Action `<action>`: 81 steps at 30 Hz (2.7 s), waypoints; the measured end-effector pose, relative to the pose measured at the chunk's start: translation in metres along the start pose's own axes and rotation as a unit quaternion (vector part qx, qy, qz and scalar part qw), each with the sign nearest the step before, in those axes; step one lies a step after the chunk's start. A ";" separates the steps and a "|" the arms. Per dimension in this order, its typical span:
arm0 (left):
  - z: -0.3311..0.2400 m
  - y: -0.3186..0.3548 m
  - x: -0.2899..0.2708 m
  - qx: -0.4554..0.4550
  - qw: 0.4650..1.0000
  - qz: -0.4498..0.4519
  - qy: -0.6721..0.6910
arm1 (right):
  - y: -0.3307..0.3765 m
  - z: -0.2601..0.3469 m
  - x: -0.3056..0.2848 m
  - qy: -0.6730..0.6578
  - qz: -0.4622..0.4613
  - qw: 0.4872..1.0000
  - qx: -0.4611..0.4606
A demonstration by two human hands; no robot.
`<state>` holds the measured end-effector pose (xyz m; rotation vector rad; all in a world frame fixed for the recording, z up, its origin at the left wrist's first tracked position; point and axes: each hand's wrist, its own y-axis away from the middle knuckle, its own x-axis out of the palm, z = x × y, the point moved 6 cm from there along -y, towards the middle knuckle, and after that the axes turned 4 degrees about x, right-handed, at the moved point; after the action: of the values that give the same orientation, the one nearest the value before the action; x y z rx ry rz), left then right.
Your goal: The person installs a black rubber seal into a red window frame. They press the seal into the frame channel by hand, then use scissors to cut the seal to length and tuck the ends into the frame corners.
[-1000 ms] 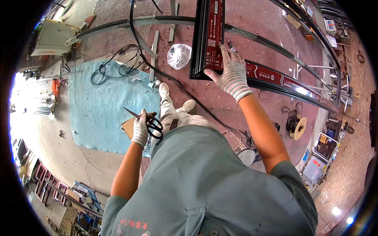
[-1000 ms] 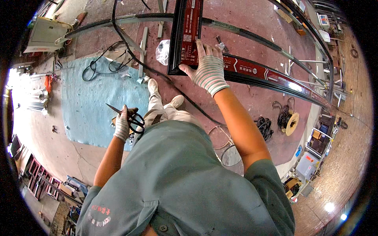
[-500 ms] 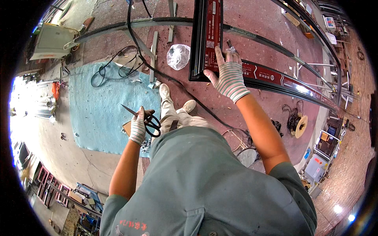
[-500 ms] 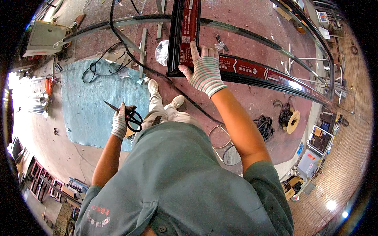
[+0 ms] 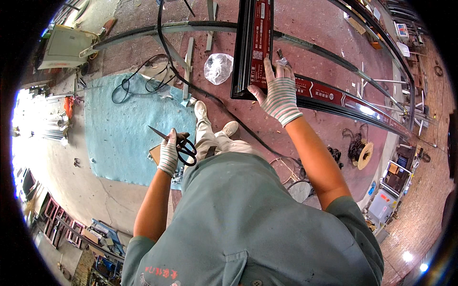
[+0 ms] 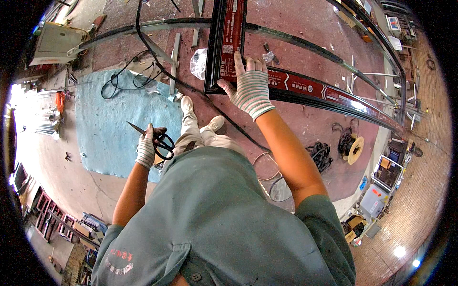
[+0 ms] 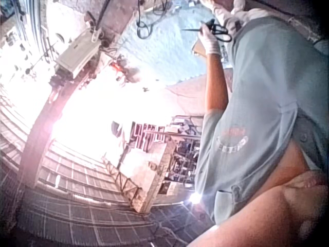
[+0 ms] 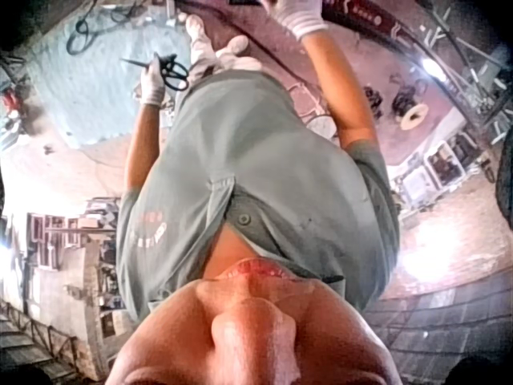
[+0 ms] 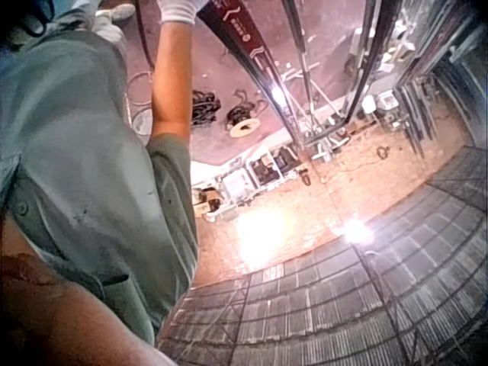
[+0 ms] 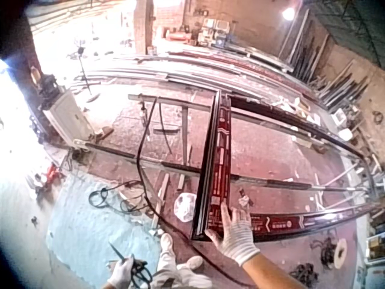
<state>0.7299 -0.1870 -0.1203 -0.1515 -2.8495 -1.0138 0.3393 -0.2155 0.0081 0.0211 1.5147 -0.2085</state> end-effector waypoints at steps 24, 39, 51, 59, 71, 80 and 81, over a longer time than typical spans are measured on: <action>0.001 -0.007 -0.001 0.012 1.000 0.010 -0.019 | -0.004 0.003 -0.008 0.011 0.030 0.999 0.024; 0.004 -0.014 0.000 -0.013 0.997 0.031 -0.071 | -0.005 -0.003 -0.009 -0.025 0.029 0.999 0.010; -0.005 -0.006 -0.002 0.004 1.000 0.009 -0.029 | -0.003 -0.013 -0.003 -0.040 0.060 0.997 -0.001; -0.006 -0.004 -0.001 0.009 1.000 -0.003 -0.021 | -0.002 -0.021 -0.009 -0.054 0.058 0.997 -0.013; -0.003 0.001 -0.016 0.010 0.999 0.001 -0.040 | 0.002 -0.033 -0.020 -0.066 0.031 0.997 -0.024; 0.002 0.000 -0.021 0.001 0.999 0.011 -0.040 | 0.003 -0.044 -0.019 -0.053 0.059 0.997 -0.013; 0.002 -0.001 -0.022 0.003 0.999 0.015 -0.039 | 0.006 -0.051 -0.016 -0.048 0.059 0.997 -0.006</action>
<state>0.7511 -0.1874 -0.1258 -0.2378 -2.9095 -1.0161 0.2895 -0.2000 0.0202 0.0896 1.4146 -0.1040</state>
